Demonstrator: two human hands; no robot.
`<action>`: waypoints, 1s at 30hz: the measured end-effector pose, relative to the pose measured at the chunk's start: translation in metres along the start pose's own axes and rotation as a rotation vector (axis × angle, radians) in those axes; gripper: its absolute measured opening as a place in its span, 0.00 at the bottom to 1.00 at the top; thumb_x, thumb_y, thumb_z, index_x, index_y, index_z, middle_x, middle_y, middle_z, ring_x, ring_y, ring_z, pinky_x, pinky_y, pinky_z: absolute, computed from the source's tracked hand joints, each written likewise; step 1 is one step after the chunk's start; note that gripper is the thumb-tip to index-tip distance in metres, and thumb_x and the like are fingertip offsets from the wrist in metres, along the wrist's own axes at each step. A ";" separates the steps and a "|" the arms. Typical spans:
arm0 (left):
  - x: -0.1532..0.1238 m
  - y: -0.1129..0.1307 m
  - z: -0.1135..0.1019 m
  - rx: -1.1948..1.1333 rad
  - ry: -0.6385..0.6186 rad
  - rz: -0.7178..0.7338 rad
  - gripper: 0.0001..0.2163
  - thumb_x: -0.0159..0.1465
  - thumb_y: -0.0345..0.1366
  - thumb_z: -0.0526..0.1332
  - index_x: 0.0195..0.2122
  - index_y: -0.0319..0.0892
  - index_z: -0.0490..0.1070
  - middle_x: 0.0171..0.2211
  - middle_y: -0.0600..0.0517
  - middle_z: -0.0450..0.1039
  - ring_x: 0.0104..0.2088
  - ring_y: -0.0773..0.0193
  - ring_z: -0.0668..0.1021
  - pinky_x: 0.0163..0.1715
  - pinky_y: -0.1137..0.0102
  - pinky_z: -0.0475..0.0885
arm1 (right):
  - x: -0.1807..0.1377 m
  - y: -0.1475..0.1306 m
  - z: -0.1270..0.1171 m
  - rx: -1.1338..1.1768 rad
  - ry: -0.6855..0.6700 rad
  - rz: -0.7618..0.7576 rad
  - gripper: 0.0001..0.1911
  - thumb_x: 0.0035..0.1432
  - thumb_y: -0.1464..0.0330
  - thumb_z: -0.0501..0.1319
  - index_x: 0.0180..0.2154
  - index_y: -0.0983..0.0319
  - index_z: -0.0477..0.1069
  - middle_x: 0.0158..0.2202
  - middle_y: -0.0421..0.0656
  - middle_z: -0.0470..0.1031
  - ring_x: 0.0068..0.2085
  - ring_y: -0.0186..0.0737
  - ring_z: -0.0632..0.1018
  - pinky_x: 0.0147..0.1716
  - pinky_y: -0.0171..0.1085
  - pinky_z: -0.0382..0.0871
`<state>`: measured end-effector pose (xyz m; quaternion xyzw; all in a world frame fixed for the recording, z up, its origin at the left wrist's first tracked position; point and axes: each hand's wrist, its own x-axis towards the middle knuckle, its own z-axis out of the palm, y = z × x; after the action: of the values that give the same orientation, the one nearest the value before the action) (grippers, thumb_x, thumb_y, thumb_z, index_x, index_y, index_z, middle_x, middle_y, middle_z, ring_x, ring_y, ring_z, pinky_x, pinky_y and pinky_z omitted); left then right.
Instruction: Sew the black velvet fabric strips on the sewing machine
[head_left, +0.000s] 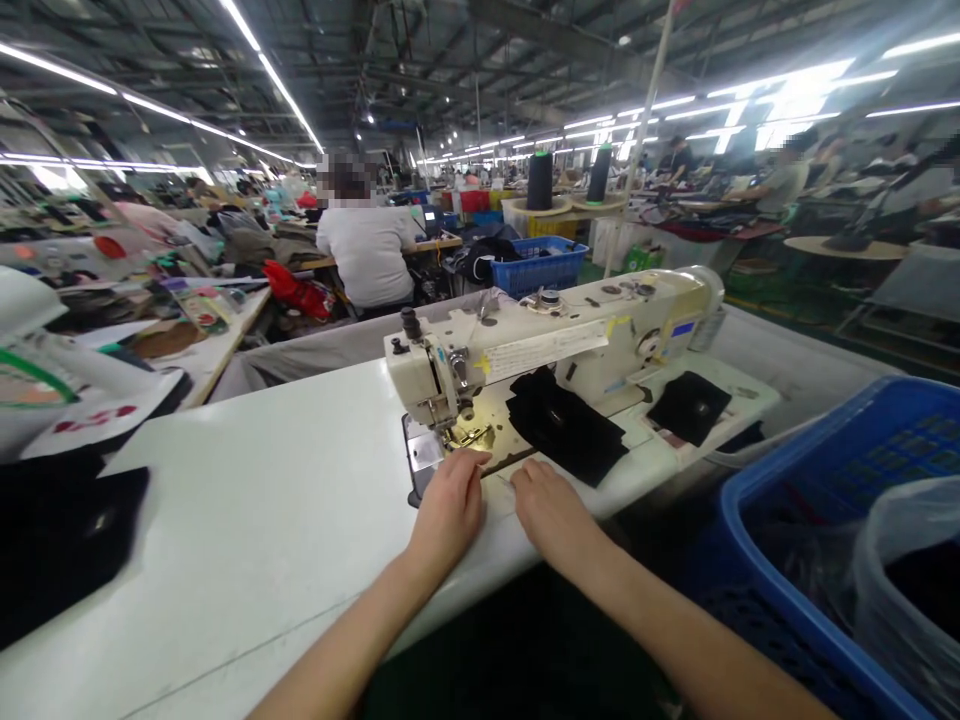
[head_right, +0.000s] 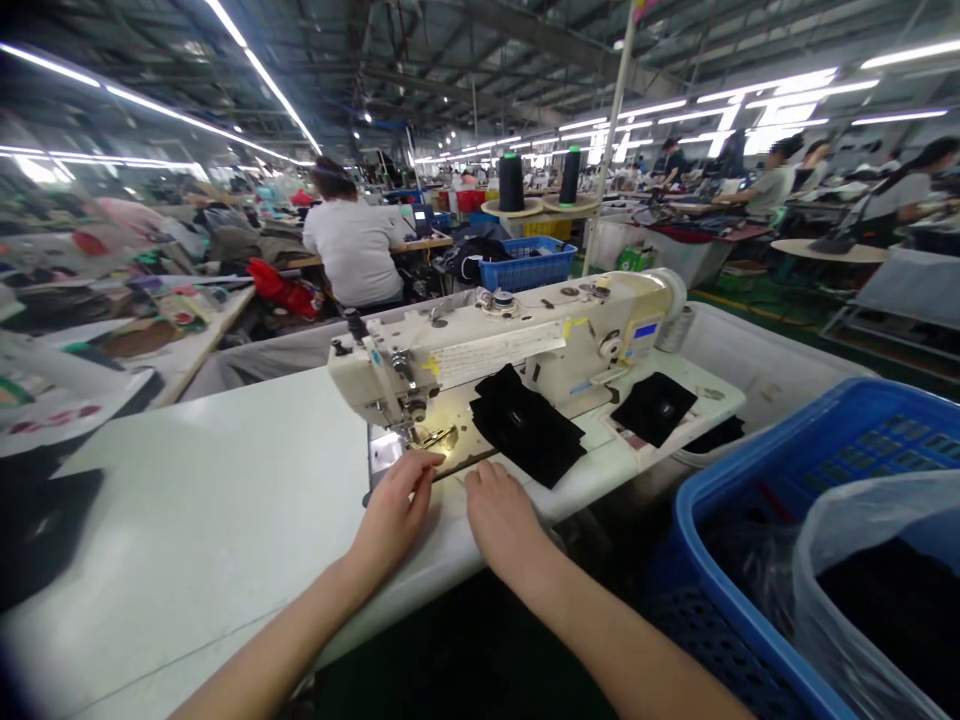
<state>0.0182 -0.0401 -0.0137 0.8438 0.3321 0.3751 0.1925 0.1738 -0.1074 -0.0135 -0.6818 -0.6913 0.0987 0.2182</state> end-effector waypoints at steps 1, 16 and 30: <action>0.002 -0.001 0.000 -0.011 -0.006 -0.008 0.11 0.67 0.26 0.51 0.43 0.41 0.71 0.40 0.46 0.76 0.44 0.58 0.78 0.47 0.61 0.75 | 0.000 0.002 -0.002 0.004 0.012 0.030 0.08 0.57 0.80 0.57 0.35 0.64 0.72 0.40 0.51 0.77 0.44 0.49 0.77 0.44 0.42 0.68; 0.027 0.028 0.063 -0.023 -0.276 0.212 0.26 0.62 0.24 0.55 0.63 0.40 0.60 0.64 0.37 0.60 0.65 0.48 0.64 0.63 0.48 0.64 | 0.064 0.059 -0.050 0.242 0.522 0.246 0.14 0.51 0.55 0.65 0.31 0.59 0.71 0.31 0.43 0.72 0.33 0.43 0.73 0.36 0.39 0.65; 0.025 0.052 0.049 -0.702 -0.240 -0.335 0.16 0.69 0.46 0.54 0.44 0.39 0.72 0.44 0.41 0.73 0.46 0.52 0.77 0.49 0.54 0.74 | 0.017 0.077 -0.114 0.703 0.618 0.303 0.18 0.54 0.60 0.64 0.44 0.64 0.77 0.17 0.33 0.64 0.18 0.31 0.62 0.19 0.32 0.54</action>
<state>0.0895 -0.0633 -0.0027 0.6988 0.2918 0.3280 0.5648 0.2934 -0.1055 0.0569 -0.6570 -0.4120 0.1498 0.6133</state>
